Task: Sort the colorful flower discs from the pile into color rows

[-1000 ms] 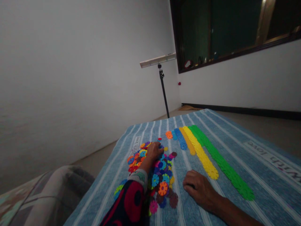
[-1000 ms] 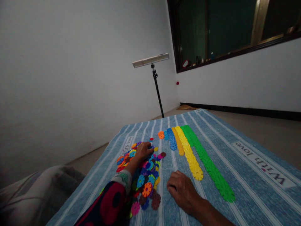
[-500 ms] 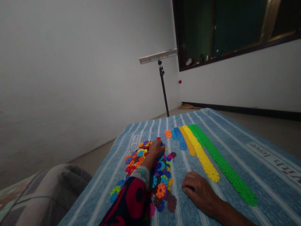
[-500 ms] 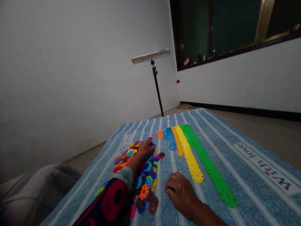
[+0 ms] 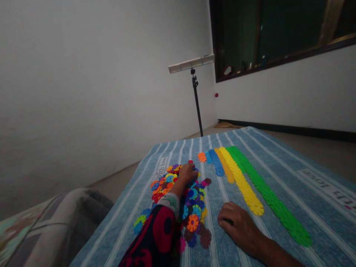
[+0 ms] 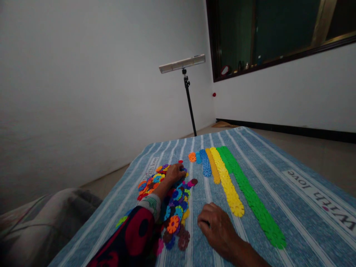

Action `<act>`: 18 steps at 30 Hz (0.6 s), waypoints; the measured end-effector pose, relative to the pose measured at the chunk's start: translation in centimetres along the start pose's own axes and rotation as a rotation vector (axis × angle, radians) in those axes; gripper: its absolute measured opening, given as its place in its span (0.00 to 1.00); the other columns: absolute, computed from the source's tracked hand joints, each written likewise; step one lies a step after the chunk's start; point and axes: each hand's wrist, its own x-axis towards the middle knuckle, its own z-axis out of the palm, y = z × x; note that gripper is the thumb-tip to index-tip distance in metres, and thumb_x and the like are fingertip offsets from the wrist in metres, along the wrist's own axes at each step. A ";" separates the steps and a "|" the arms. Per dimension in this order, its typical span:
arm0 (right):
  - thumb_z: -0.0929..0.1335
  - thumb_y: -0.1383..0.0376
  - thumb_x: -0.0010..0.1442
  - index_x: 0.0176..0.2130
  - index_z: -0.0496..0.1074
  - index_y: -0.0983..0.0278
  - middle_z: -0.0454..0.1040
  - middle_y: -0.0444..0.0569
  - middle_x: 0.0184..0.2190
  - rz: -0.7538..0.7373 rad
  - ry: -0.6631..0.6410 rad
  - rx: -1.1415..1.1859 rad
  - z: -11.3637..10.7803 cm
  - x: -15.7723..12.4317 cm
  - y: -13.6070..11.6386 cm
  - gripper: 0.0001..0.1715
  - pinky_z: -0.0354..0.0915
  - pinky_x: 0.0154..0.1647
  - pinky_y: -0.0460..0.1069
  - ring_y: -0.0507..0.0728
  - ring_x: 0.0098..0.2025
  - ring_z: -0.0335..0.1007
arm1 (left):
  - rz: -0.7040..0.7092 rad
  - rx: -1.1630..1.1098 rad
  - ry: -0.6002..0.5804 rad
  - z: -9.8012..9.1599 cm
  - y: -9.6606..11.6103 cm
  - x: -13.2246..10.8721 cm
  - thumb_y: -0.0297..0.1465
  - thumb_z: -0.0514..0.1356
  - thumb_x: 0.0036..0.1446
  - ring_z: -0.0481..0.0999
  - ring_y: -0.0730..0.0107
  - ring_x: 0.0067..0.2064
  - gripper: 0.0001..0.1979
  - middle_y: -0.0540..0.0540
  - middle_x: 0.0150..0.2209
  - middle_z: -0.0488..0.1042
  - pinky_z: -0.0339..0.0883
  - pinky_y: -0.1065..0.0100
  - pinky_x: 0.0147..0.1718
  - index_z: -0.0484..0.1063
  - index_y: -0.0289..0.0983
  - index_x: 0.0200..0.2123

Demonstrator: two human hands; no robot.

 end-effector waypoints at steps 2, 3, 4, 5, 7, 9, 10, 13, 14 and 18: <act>0.65 0.73 0.59 0.26 0.71 0.63 0.71 0.45 0.28 -0.006 -0.004 -0.007 0.1 -0.1 0.1 0.12 0.59 0.38 0.49 0.54 0.36 0.67 | -0.019 -0.030 0.007 0.0 -0.1 0.1 0.32 0.59 0.53 0.78 0.59 0.48 0.17 0.41 0.46 0.80 0.66 0.68 0.44 0.76 0.37 0.47; 0.65 0.73 0.60 0.26 0.71 0.63 0.71 0.45 0.28 -0.007 -0.005 -0.008 0.2 -0.1 0.2 0.12 0.59 0.38 0.49 0.54 0.36 0.67 | -0.027 -0.046 0.012 0.1 -0.2 0.2 0.32 0.60 0.53 0.78 0.59 0.49 0.19 0.41 0.47 0.80 0.66 0.68 0.44 0.75 0.37 0.49; 0.65 0.73 0.60 0.26 0.71 0.63 0.71 0.45 0.28 -0.009 -0.004 -0.010 0.2 -0.2 0.3 0.12 0.59 0.38 0.49 0.54 0.36 0.67 | -0.035 -0.062 0.020 0.2 -0.2 0.3 0.32 0.60 0.53 0.78 0.60 0.49 0.20 0.42 0.47 0.80 0.66 0.68 0.44 0.74 0.37 0.51; 0.65 0.73 0.60 0.26 0.71 0.63 0.71 0.44 0.28 -0.012 -0.003 -0.011 0.3 -0.2 0.3 0.12 0.59 0.38 0.49 0.54 0.36 0.67 | -0.038 -0.077 0.032 0.2 -0.3 0.5 0.32 0.60 0.53 0.78 0.60 0.49 0.22 0.42 0.48 0.80 0.66 0.68 0.45 0.73 0.37 0.52; 0.65 0.73 0.60 0.26 0.70 0.63 0.71 0.44 0.28 -0.020 0.000 -0.013 0.3 -0.3 0.4 0.12 0.60 0.38 0.49 0.53 0.35 0.68 | -0.035 -0.098 0.062 0.4 -0.5 1.0 0.32 0.60 0.53 0.77 0.61 0.49 0.22 0.42 0.48 0.79 0.66 0.69 0.45 0.73 0.37 0.53; 0.65 0.72 0.60 0.26 0.70 0.63 0.72 0.44 0.28 -0.035 0.008 -0.013 0.4 -0.4 0.5 0.12 0.60 0.37 0.49 0.53 0.35 0.68 | -0.028 -0.104 0.087 0.6 -0.5 1.9 0.32 0.59 0.54 0.77 0.61 0.49 0.20 0.41 0.48 0.79 0.66 0.68 0.45 0.74 0.36 0.51; 0.65 0.72 0.60 0.27 0.70 0.63 0.72 0.45 0.28 -0.048 0.014 -0.014 0.4 -0.4 0.5 0.11 0.61 0.37 0.49 0.53 0.35 0.68 | -0.023 -0.101 0.097 0.7 -0.5 2.4 0.33 0.59 0.55 0.77 0.61 0.48 0.19 0.41 0.48 0.79 0.66 0.68 0.45 0.74 0.36 0.50; 0.65 0.72 0.60 0.27 0.70 0.63 0.73 0.44 0.27 -0.108 0.040 -0.021 0.4 -0.4 0.7 0.11 0.61 0.35 0.48 0.53 0.34 0.69 | 0.014 -0.073 0.118 0.8 -0.4 4.2 0.33 0.59 0.55 0.77 0.60 0.49 0.18 0.40 0.48 0.79 0.66 0.68 0.45 0.75 0.36 0.49; 0.65 0.73 0.60 0.27 0.70 0.63 0.73 0.44 0.27 -0.131 0.049 -0.025 0.4 -0.4 0.8 0.10 0.62 0.34 0.47 0.52 0.33 0.69 | 0.030 -0.057 0.122 0.8 -0.3 4.8 0.33 0.59 0.55 0.76 0.60 0.50 0.18 0.40 0.48 0.78 0.66 0.68 0.46 0.75 0.36 0.49; 0.65 0.74 0.58 0.28 0.69 0.62 0.72 0.43 0.26 -0.219 0.077 -0.049 0.6 -0.3 1.4 0.10 0.62 0.33 0.46 0.51 0.32 0.69 | 0.070 0.016 0.097 0.9 -0.4 7.0 0.31 0.59 0.55 0.74 0.57 0.53 0.18 0.38 0.50 0.77 0.66 0.66 0.47 0.75 0.35 0.50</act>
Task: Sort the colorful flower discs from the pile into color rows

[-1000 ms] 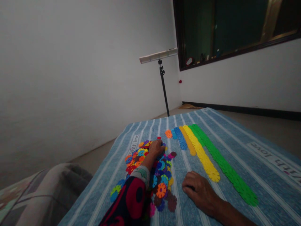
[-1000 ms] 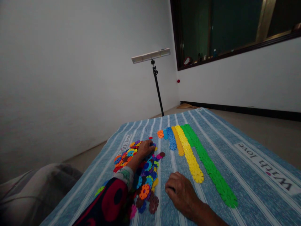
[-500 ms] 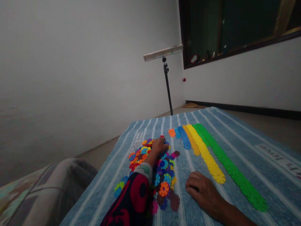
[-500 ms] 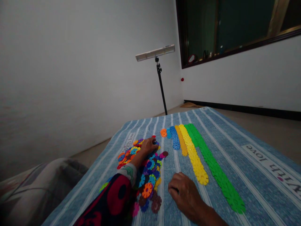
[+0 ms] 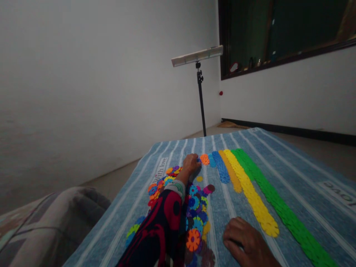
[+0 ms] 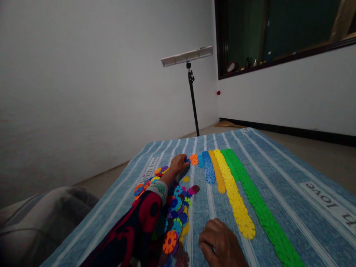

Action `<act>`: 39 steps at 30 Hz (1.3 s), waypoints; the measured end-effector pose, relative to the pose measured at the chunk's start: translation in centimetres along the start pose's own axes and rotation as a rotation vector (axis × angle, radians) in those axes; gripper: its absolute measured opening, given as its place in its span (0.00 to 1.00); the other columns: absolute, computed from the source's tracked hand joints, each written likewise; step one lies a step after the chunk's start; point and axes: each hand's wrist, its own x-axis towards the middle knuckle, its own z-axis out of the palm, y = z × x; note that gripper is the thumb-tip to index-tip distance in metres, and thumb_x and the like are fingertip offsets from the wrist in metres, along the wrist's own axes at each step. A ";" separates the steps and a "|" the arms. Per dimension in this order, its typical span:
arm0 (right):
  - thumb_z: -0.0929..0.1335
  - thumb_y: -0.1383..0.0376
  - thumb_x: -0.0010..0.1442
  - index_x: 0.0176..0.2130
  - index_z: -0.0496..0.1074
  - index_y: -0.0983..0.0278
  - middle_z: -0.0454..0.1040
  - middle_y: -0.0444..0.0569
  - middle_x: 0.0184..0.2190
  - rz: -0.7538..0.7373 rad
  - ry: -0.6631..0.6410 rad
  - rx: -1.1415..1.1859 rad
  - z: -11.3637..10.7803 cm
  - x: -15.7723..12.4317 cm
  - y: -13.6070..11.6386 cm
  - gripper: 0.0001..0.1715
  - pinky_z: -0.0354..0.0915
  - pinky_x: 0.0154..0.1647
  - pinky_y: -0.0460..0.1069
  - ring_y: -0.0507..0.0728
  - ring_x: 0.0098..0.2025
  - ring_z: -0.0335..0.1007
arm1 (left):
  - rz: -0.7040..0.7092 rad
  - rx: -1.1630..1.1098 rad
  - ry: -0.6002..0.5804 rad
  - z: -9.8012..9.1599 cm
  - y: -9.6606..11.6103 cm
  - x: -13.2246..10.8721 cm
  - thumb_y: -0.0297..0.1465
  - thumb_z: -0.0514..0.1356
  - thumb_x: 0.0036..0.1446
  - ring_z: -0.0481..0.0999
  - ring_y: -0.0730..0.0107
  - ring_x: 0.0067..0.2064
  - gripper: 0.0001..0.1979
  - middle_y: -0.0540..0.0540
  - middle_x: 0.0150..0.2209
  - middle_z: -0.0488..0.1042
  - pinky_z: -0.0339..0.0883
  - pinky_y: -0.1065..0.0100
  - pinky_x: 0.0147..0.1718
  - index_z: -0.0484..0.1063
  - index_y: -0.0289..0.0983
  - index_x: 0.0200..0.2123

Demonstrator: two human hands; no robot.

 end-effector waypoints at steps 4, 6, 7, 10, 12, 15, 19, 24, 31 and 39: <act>0.66 0.76 0.56 0.30 0.69 0.61 0.72 0.42 0.27 -0.073 -0.032 -0.023 0.7 -0.5 1.3 0.10 0.63 0.33 0.44 0.50 0.32 0.69 | 0.001 -0.001 -0.068 0.5 -0.8 1.9 0.30 0.60 0.54 0.76 0.56 0.51 0.18 0.37 0.48 0.79 0.67 0.66 0.44 0.77 0.35 0.48; 0.66 0.76 0.56 0.31 0.69 0.61 0.72 0.42 0.27 -0.099 -0.038 -0.037 1.1 -0.8 2.1 0.10 0.63 0.34 0.44 0.50 0.33 0.70 | 0.002 -0.014 -0.085 0.7 -1.3 2.6 0.30 0.60 0.53 0.77 0.57 0.49 0.17 0.38 0.46 0.80 0.68 0.66 0.43 0.78 0.35 0.46; 0.66 0.75 0.57 0.31 0.69 0.60 0.72 0.42 0.27 -0.116 -0.045 -0.047 1.3 -1.0 2.5 0.10 0.63 0.34 0.43 0.50 0.33 0.69 | 0.007 -0.020 -0.089 0.8 -1.6 3.0 0.30 0.60 0.53 0.77 0.58 0.48 0.16 0.39 0.45 0.80 0.68 0.67 0.43 0.78 0.35 0.46; 0.67 0.72 0.60 0.33 0.69 0.60 0.73 0.41 0.27 -0.174 -0.060 -0.085 1.7 -1.3 3.3 0.07 0.64 0.34 0.43 0.50 0.32 0.69 | 0.027 -0.039 -0.094 1.1 -2.2 3.7 0.29 0.61 0.53 0.77 0.61 0.48 0.14 0.41 0.44 0.80 0.67 0.68 0.45 0.79 0.35 0.43; 0.67 0.69 0.61 0.33 0.69 0.59 0.73 0.41 0.27 -0.206 -0.073 -0.100 1.6 -1.3 3.6 0.05 0.64 0.33 0.42 0.49 0.31 0.69 | 0.039 -0.055 -0.094 1.3 -2.4 3.9 0.29 0.61 0.53 0.77 0.62 0.47 0.14 0.41 0.44 0.81 0.67 0.69 0.45 0.80 0.35 0.43; 0.67 0.68 0.63 0.33 0.69 0.59 0.73 0.41 0.27 -0.203 -0.088 -0.109 1.5 -1.3 3.6 0.05 0.65 0.34 0.42 0.49 0.32 0.70 | 0.056 -0.081 -0.088 1.5 -2.6 4.1 0.29 0.61 0.53 0.77 0.63 0.47 0.15 0.42 0.44 0.81 0.67 0.69 0.46 0.80 0.35 0.44; 0.68 0.69 0.62 0.33 0.70 0.59 0.74 0.41 0.27 -0.187 -0.088 -0.089 1.3 -1.3 3.5 0.05 0.66 0.34 0.41 0.49 0.32 0.71 | 0.077 -0.117 -0.079 1.9 -2.5 4.1 0.27 0.61 0.53 0.77 0.65 0.46 0.15 0.44 0.43 0.81 0.67 0.70 0.46 0.80 0.36 0.44; 0.67 0.72 0.61 0.32 0.69 0.60 0.73 0.42 0.27 -0.157 -0.076 -0.065 0.8 -1.2 3.0 0.07 0.66 0.33 0.41 0.49 0.32 0.71 | 0.066 -0.147 -0.069 1.6 -2.9 4.1 0.27 0.63 0.50 0.78 0.65 0.44 0.16 0.45 0.42 0.81 0.68 0.70 0.45 0.80 0.36 0.44; 0.66 0.75 0.58 0.32 0.71 0.60 0.74 0.42 0.27 -0.111 -0.053 -0.008 0.3 -1.0 1.9 0.10 0.68 0.34 0.43 0.50 0.32 0.72 | 0.011 -0.139 -0.081 -2.3 -7.1 2.8 0.28 0.62 0.51 0.77 0.67 0.39 0.15 0.44 0.40 0.81 0.69 0.71 0.41 0.80 0.32 0.43; 0.67 0.75 0.57 0.31 0.71 0.60 0.74 0.42 0.27 -0.090 -0.037 0.010 0.1 -0.6 1.6 0.10 0.68 0.33 0.43 0.50 0.32 0.72 | 0.023 -0.085 -0.120 -2.8 -7.3 0.8 0.26 0.59 0.53 0.77 0.67 0.39 0.13 0.46 0.37 0.81 0.68 0.72 0.41 0.81 0.34 0.39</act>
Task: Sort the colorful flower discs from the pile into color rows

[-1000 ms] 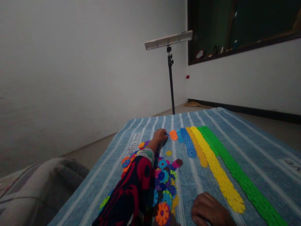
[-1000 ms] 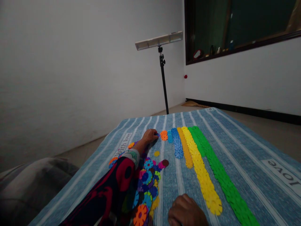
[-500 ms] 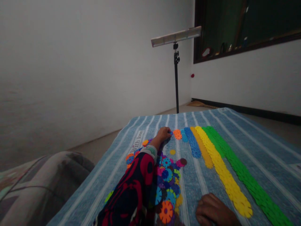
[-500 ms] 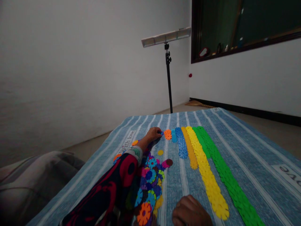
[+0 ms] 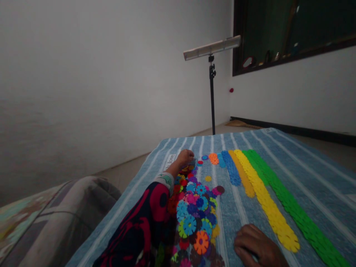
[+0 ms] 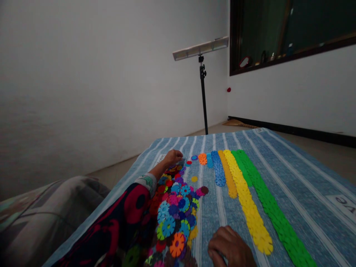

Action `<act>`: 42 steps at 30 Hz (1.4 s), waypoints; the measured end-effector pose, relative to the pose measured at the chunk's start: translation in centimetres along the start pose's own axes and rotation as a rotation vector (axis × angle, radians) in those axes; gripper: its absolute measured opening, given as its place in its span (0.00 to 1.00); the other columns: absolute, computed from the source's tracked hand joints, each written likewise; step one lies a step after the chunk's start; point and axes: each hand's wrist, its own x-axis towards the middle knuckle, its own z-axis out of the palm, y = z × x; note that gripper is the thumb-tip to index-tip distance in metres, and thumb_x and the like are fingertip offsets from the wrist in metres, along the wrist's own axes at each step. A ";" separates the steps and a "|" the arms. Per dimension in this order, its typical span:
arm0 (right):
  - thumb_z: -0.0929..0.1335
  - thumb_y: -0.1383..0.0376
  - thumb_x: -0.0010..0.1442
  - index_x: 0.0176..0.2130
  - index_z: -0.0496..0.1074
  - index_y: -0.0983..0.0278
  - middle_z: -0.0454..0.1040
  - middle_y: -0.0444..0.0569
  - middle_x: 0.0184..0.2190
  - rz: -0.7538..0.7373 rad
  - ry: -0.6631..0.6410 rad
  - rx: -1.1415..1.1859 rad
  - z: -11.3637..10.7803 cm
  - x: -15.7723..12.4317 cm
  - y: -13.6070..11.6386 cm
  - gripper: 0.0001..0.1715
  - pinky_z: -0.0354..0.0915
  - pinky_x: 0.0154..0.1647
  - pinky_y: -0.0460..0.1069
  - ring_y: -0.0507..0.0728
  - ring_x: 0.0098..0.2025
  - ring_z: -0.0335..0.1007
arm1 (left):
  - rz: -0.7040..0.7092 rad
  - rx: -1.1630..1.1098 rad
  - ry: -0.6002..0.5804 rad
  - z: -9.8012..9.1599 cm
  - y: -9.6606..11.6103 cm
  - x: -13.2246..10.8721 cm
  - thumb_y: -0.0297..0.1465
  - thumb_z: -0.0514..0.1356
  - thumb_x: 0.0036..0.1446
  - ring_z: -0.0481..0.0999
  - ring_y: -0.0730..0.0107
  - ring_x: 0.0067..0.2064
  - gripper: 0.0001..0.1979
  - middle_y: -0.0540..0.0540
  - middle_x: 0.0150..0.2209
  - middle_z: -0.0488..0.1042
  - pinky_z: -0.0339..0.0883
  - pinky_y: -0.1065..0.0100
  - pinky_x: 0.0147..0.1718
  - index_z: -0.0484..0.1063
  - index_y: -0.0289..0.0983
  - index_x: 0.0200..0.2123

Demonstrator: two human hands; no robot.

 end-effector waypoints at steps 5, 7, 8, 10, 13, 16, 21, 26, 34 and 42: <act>0.66 0.75 0.57 0.32 0.71 0.60 0.74 0.42 0.27 -0.030 -0.018 -0.021 0.3 -0.2 0.6 0.10 0.67 0.34 0.43 0.50 0.32 0.72 | 0.013 0.058 0.007 2.0 3.2 1.3 0.29 0.59 0.56 0.75 0.61 0.51 0.18 0.42 0.49 0.79 0.67 0.69 0.50 0.78 0.38 0.49; 0.66 0.74 0.58 0.33 0.71 0.60 0.74 0.42 0.27 -0.035 -0.024 -0.031 0.4 -0.3 0.8 0.09 0.67 0.34 0.43 0.50 0.32 0.72 | 0.005 0.087 -0.009 2.6 4.2 1.8 0.30 0.59 0.56 0.75 0.58 0.52 0.19 0.40 0.50 0.78 0.67 0.66 0.50 0.77 0.39 0.51; 0.66 0.74 0.59 0.33 0.71 0.60 0.74 0.42 0.28 -0.042 -0.027 -0.035 0.5 -0.4 0.8 0.09 0.67 0.34 0.43 0.50 0.32 0.71 | 0.001 0.101 -0.020 2.8 4.5 2.0 0.31 0.59 0.57 0.75 0.56 0.52 0.19 0.39 0.49 0.78 0.68 0.65 0.50 0.78 0.38 0.51; 0.66 0.73 0.60 0.33 0.71 0.60 0.74 0.42 0.27 -0.056 -0.026 -0.038 0.5 -0.4 0.9 0.08 0.67 0.34 0.43 0.50 0.32 0.71 | -0.004 0.128 -0.039 3.1 4.9 2.2 0.32 0.58 0.57 0.75 0.54 0.52 0.17 0.37 0.47 0.78 0.68 0.63 0.50 0.79 0.38 0.49; 0.66 0.72 0.61 0.33 0.70 0.60 0.74 0.42 0.27 -0.067 -0.016 -0.033 0.6 -0.4 0.9 0.07 0.66 0.33 0.43 0.50 0.32 0.70 | -0.011 0.157 -0.047 3.2 5.1 2.3 0.33 0.58 0.58 0.74 0.52 0.53 0.17 0.36 0.48 0.77 0.68 0.62 0.50 0.79 0.38 0.49; 0.66 0.70 0.62 0.34 0.71 0.59 0.74 0.42 0.28 -0.055 -0.022 -0.028 0.5 -0.4 0.9 0.07 0.66 0.34 0.43 0.50 0.33 0.71 | -0.009 0.172 -0.045 3.1 5.0 2.2 0.33 0.58 0.59 0.73 0.52 0.54 0.16 0.36 0.48 0.76 0.68 0.63 0.49 0.79 0.38 0.48; 0.65 0.70 0.63 0.34 0.71 0.59 0.74 0.43 0.28 -0.056 -0.010 -0.006 0.4 -0.4 0.9 0.07 0.66 0.33 0.44 0.50 0.32 0.71 | 0.022 0.190 -0.041 3.2 5.3 1.9 0.31 0.55 0.60 0.72 0.52 0.54 0.15 0.33 0.47 0.76 0.68 0.63 0.48 0.80 0.34 0.44; 0.65 0.71 0.62 0.33 0.71 0.60 0.74 0.43 0.28 -0.033 0.002 -0.007 0.4 -0.1 0.7 0.08 0.65 0.34 0.43 0.50 0.33 0.71 | 0.057 0.209 -0.037 3.8 5.3 1.8 0.31 0.50 0.64 0.71 0.51 0.53 0.18 0.30 0.46 0.74 0.67 0.61 0.47 0.79 0.30 0.42; 0.65 0.71 0.61 0.33 0.70 0.60 0.73 0.42 0.27 -0.061 0.003 -0.024 0.4 -0.1 0.7 0.08 0.65 0.33 0.44 0.50 0.32 0.70 | 0.100 0.204 -0.024 4.3 4.9 1.9 0.29 0.49 0.64 0.72 0.55 0.51 0.17 0.33 0.45 0.75 0.66 0.63 0.49 0.78 0.32 0.41; 0.66 0.73 0.60 0.33 0.70 0.60 0.73 0.42 0.28 -0.023 -0.005 -0.017 0.4 -0.2 0.6 0.08 0.64 0.34 0.43 0.50 0.33 0.70 | -0.009 0.123 0.080 4.1 4.4 2.1 0.25 0.49 0.63 0.73 0.57 0.50 0.17 0.33 0.44 0.76 0.66 0.64 0.48 0.77 0.31 0.43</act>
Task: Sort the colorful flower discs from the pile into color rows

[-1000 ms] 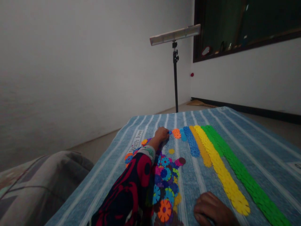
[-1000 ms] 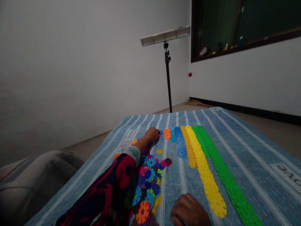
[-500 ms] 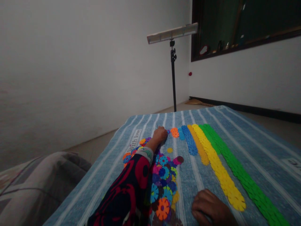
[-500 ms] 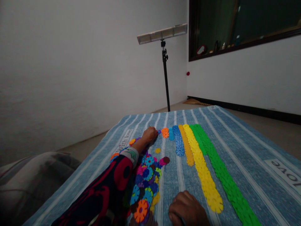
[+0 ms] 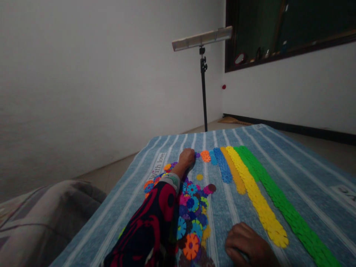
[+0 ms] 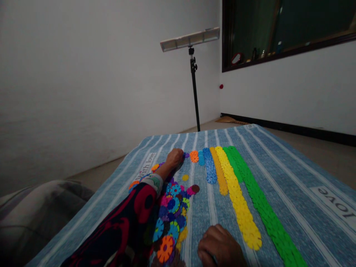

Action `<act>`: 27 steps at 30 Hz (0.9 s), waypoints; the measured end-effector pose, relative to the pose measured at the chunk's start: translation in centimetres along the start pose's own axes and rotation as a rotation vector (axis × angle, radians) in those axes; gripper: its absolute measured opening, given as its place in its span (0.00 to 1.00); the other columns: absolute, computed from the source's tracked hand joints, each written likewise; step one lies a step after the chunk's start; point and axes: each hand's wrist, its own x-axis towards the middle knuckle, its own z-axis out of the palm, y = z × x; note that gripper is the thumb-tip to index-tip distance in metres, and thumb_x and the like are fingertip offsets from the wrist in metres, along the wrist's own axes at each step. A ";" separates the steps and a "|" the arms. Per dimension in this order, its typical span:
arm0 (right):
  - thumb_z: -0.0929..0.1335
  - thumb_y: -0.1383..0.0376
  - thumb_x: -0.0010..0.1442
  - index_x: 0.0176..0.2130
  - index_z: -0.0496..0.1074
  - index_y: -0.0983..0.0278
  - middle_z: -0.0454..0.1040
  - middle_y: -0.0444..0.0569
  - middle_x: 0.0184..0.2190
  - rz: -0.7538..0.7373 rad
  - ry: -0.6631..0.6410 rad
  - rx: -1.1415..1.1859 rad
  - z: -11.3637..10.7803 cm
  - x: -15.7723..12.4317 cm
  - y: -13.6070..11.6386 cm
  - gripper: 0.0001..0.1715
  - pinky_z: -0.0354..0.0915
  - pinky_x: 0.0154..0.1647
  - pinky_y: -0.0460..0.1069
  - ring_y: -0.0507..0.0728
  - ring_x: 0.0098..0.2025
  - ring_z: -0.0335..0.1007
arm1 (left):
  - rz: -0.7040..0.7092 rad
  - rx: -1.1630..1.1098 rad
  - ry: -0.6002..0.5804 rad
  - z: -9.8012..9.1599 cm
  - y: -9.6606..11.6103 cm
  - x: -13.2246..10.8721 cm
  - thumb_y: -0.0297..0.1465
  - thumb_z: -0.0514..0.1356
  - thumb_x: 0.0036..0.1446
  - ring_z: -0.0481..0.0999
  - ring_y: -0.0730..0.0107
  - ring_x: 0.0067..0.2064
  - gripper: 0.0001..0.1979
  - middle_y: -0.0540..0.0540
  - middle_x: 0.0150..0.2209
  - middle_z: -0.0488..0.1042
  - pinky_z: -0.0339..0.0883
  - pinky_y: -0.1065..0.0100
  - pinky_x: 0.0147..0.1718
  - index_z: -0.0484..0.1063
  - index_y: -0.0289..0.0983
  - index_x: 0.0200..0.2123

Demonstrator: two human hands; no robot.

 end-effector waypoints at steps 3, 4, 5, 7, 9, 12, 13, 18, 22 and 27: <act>0.65 0.73 0.59 0.33 0.70 0.61 0.73 0.42 0.28 0.008 -0.015 0.005 0.0 0.0 -0.1 0.08 0.64 0.34 0.44 0.50 0.33 0.70 | -0.015 -0.054 0.031 -1.1 0.0 0.1 0.28 0.46 0.65 0.74 0.62 0.44 0.18 0.37 0.41 0.77 0.66 0.65 0.45 0.77 0.32 0.43; 0.65 0.73 0.59 0.33 0.70 0.61 0.73 0.42 0.28 0.011 -0.012 0.009 0.0 0.0 -0.2 0.08 0.64 0.34 0.44 0.50 0.33 0.70 | -0.001 -0.074 0.033 -1.4 0.1 0.2 0.29 0.46 0.66 0.74 0.64 0.43 0.19 0.39 0.40 0.78 0.66 0.66 0.44 0.77 0.33 0.42; 0.65 0.73 0.59 0.33 0.70 0.61 0.73 0.42 0.28 0.018 -0.007 0.011 0.0 0.1 -0.3 0.08 0.64 0.34 0.44 0.50 0.33 0.70 | 0.022 -0.093 0.029 -1.8 0.3 0.1 0.30 0.45 0.66 0.74 0.65 0.41 0.19 0.41 0.38 0.78 0.66 0.67 0.43 0.77 0.33 0.42; 0.65 0.74 0.59 0.32 0.70 0.61 0.72 0.43 0.27 0.038 0.003 0.013 -0.1 0.2 -0.5 0.09 0.64 0.34 0.44 0.50 0.33 0.70 | 0.086 -0.128 0.007 -2.2 1.1 0.0 0.32 0.47 0.66 0.74 0.67 0.38 0.19 0.43 0.36 0.78 0.66 0.68 0.41 0.77 0.33 0.39; 0.64 0.74 0.59 0.31 0.70 0.61 0.72 0.43 0.27 0.056 0.011 0.012 -0.2 0.4 -0.7 0.10 0.64 0.34 0.44 0.50 0.33 0.70 | 0.158 -0.157 -0.020 -2.2 2.1 -0.2 0.33 0.49 0.65 0.74 0.68 0.37 0.18 0.45 0.35 0.78 0.65 0.69 0.40 0.77 0.34 0.37; 0.64 0.75 0.58 0.30 0.70 0.61 0.72 0.43 0.27 0.071 0.023 0.021 -0.3 0.5 -1.0 0.10 0.63 0.34 0.44 0.50 0.33 0.70 | 0.253 -0.175 -0.048 -1.7 3.7 -0.5 0.33 0.50 0.64 0.74 0.68 0.38 0.16 0.45 0.36 0.79 0.64 0.70 0.39 0.78 0.35 0.36; 0.64 0.76 0.57 0.30 0.70 0.61 0.72 0.43 0.27 0.074 0.028 0.024 -0.3 0.6 -1.1 0.11 0.63 0.34 0.44 0.50 0.33 0.70 | 0.273 -0.173 -0.055 -1.5 4.2 -0.5 0.33 0.50 0.64 0.74 0.67 0.38 0.16 0.44 0.36 0.79 0.63 0.70 0.38 0.78 0.35 0.36; 0.65 0.76 0.56 0.28 0.70 0.62 0.72 0.43 0.25 0.090 0.089 0.038 -0.3 0.9 -1.7 0.10 0.62 0.32 0.45 0.50 0.31 0.69 | 0.304 -0.169 -0.085 -0.1 5.4 -0.5 0.33 0.53 0.62 0.75 0.65 0.37 0.14 0.41 0.34 0.79 0.63 0.68 0.38 0.78 0.35 0.34; 0.65 0.75 0.56 0.27 0.70 0.62 0.73 0.43 0.25 0.128 0.066 0.057 -0.4 1.1 -1.8 0.10 0.62 0.33 0.45 0.51 0.31 0.70 | 0.295 -0.185 -0.081 0.6 5.9 -0.4 0.32 0.54 0.62 0.76 0.64 0.37 0.14 0.41 0.34 0.78 0.63 0.68 0.38 0.79 0.34 0.35; 0.65 0.73 0.58 0.28 0.71 0.63 0.73 0.44 0.25 0.158 0.058 0.064 -0.5 1.1 -1.9 0.10 0.61 0.34 0.46 0.51 0.31 0.70 | 0.275 -0.187 -0.041 1.0 6.0 -0.4 0.30 0.55 0.60 0.76 0.64 0.41 0.12 0.43 0.38 0.80 0.64 0.69 0.41 0.79 0.36 0.40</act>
